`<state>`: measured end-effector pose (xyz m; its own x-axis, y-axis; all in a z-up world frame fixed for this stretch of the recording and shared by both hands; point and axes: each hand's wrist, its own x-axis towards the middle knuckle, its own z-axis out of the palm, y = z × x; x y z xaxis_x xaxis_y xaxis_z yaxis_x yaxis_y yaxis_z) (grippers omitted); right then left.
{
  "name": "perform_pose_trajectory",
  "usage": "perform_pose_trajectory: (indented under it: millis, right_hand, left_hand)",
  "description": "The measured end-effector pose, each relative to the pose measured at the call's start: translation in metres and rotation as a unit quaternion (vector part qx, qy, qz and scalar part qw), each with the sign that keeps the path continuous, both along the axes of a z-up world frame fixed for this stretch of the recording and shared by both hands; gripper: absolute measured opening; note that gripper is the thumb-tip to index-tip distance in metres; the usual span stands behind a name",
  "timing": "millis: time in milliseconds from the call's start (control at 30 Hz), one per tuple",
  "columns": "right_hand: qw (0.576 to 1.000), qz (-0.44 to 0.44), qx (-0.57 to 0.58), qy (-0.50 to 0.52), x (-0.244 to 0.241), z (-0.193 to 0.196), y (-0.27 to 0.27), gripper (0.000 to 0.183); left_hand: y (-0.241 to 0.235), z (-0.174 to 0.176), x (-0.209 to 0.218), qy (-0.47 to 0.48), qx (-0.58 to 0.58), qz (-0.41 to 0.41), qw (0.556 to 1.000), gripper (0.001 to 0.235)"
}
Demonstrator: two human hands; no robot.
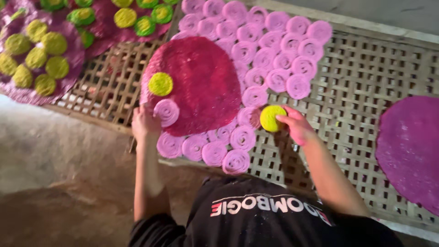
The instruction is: The person arranges pink rolled fabric pieces and green-and-yellow circular items onto a large pink glittery sheet placed on a woven bamboo mat. They pick up the items one by one and place them in rows to form a decorative pattern.
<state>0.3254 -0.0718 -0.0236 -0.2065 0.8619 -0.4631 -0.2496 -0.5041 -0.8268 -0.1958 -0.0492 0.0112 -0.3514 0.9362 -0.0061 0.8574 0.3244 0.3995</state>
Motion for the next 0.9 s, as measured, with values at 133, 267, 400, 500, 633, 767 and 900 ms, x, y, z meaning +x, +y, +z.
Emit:
perform_pose_trajectory:
  millis: [133,267,400,500,633,767,900]
  right_hand:
    - [0.924,0.196,0.098,-0.313,-0.005,0.031,-0.029,0.039]
    - [0.753,0.138,0.269,-0.584,-0.025,0.066,-0.047,0.043]
    - [0.896,0.141,0.265,-0.328,-0.086,0.067,-0.037,0.038]
    - [0.977,0.098,-0.011,0.191,-0.127,0.052,-0.031,0.043]
    - [0.959,-0.102,-0.095,0.245,-0.128,0.030,-0.018,0.040]
    - [0.980,-0.173,-0.102,-0.004,-0.076,0.006,0.009,0.033]
    - [0.981,-0.196,-0.017,-0.007,-0.030,-0.027,0.041,0.031]
  left_hand:
    - [0.005,-0.004,0.004,0.012,0.051,-0.048,0.997,0.021]
    - [0.011,0.018,0.023,-0.037,0.082,-0.103,0.991,0.021]
    - [0.003,0.052,0.075,-0.138,0.031,-0.105,0.984,0.029]
    - [-0.010,0.073,0.140,-0.225,0.058,-0.184,0.955,0.020]
    - [-0.028,0.086,0.207,-0.244,0.071,-0.316,0.914,0.031]
    - [-0.011,0.073,0.187,-0.325,0.108,-0.267,0.901,0.036]
    - [0.043,0.041,0.096,-0.177,0.115,-0.103,0.972,0.037]
